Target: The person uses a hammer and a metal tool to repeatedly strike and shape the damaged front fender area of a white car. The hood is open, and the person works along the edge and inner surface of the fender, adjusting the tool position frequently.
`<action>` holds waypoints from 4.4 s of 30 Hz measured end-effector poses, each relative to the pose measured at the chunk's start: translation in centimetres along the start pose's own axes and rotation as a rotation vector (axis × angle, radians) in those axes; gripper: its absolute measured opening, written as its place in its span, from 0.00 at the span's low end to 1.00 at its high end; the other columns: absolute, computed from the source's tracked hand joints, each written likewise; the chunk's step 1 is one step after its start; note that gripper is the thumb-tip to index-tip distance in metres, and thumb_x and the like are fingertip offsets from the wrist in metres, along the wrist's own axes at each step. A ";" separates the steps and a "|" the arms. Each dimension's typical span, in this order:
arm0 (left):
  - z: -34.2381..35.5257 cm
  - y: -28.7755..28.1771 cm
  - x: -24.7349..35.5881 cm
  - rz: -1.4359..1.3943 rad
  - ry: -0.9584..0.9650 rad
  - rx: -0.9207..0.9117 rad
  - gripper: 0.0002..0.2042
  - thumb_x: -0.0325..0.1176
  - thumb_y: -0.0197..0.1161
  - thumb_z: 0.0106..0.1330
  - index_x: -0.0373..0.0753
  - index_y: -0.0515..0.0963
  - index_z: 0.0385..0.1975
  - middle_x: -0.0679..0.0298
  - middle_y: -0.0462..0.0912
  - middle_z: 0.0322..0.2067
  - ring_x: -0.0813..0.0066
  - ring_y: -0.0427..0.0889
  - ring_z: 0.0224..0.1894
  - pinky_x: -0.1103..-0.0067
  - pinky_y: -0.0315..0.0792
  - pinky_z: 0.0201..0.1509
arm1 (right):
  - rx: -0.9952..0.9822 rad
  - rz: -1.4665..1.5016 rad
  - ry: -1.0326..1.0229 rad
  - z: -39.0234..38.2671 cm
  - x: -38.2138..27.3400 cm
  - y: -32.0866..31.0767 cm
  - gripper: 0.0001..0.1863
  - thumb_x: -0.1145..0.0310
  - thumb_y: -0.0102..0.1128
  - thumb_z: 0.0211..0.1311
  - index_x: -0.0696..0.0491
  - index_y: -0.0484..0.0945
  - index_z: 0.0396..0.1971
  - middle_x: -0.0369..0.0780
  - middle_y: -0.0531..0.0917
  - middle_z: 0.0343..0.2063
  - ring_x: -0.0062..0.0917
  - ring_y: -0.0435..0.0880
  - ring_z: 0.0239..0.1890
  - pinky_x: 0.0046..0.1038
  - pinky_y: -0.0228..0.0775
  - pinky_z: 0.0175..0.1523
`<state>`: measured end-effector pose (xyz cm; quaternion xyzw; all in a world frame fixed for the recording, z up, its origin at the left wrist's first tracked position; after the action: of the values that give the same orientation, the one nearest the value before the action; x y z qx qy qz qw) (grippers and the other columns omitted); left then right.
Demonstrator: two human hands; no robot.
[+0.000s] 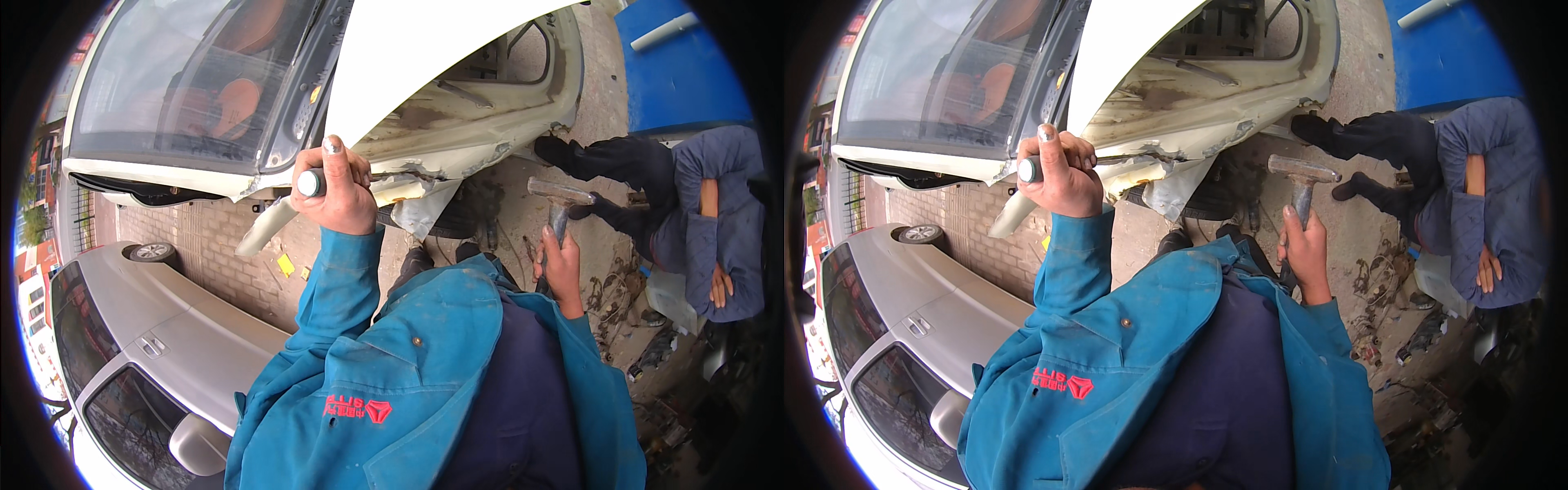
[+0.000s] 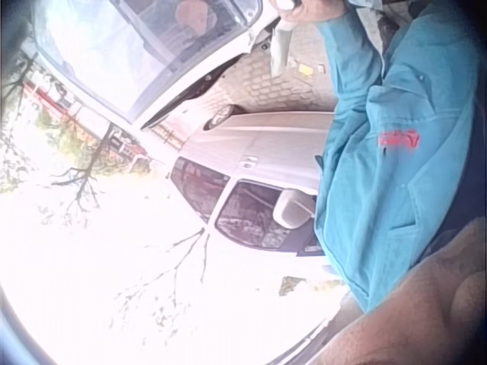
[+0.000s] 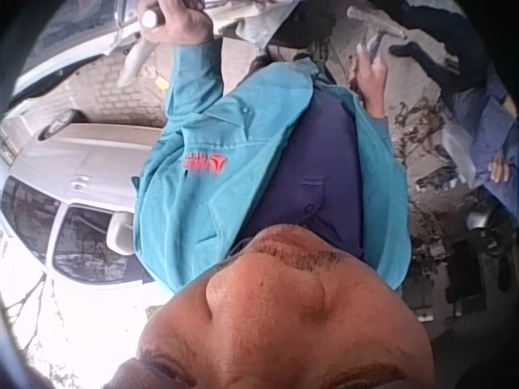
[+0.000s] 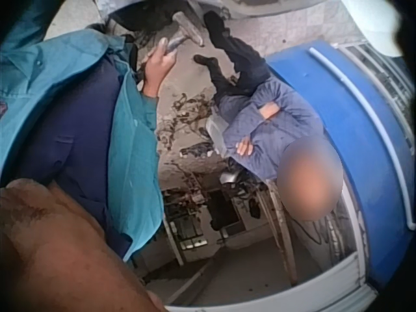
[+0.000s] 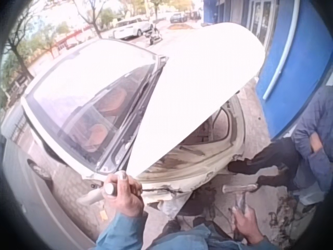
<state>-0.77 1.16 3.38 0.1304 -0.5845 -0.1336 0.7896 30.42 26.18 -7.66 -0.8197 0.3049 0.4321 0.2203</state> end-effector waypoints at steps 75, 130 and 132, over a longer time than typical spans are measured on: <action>0.5 16.4 -11.6 1.101 0.041 -0.385 0.16 0.44 0.72 0.63 0.38 0.90 0.41 0.52 0.91 0.35 0.48 0.91 0.38 0.56 0.85 0.46 | -0.546 -0.095 -0.193 17.0 -24.6 5.9 0.20 0.49 0.51 0.87 0.54 0.74 0.47 0.33 0.72 0.22 0.16 0.69 0.13 0.23 0.65 0.16; 0.2 15.1 -11.8 1.120 0.021 -0.416 0.16 0.45 0.71 0.62 0.36 0.89 0.35 0.49 0.89 0.29 0.45 0.89 0.35 0.56 0.83 0.45 | -0.662 -0.102 -0.140 17.1 -20.7 6.6 0.19 0.50 0.53 0.86 0.53 0.73 0.45 0.35 0.73 0.23 0.18 0.70 0.13 0.26 0.67 0.18; 0.0 14.9 -12.3 1.155 -0.048 -0.469 0.15 0.44 0.71 0.62 0.36 0.89 0.35 0.49 0.89 0.30 0.45 0.89 0.35 0.55 0.83 0.45 | -0.684 -0.249 -0.058 16.9 -20.1 6.7 0.19 0.50 0.52 0.87 0.53 0.73 0.44 0.34 0.73 0.23 0.17 0.70 0.13 0.25 0.67 0.18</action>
<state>-3.38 19.54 -2.18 -0.3869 -0.5333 0.1872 0.7286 7.25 38.10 -0.34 -0.8642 0.0344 0.5020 -0.0070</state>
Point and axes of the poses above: each hand's wrist, its own z-axis towards the middle knuckle, its own y-axis out of the palm, x = y × z, the point moved 7 cm from there along z, towards the middle knuckle
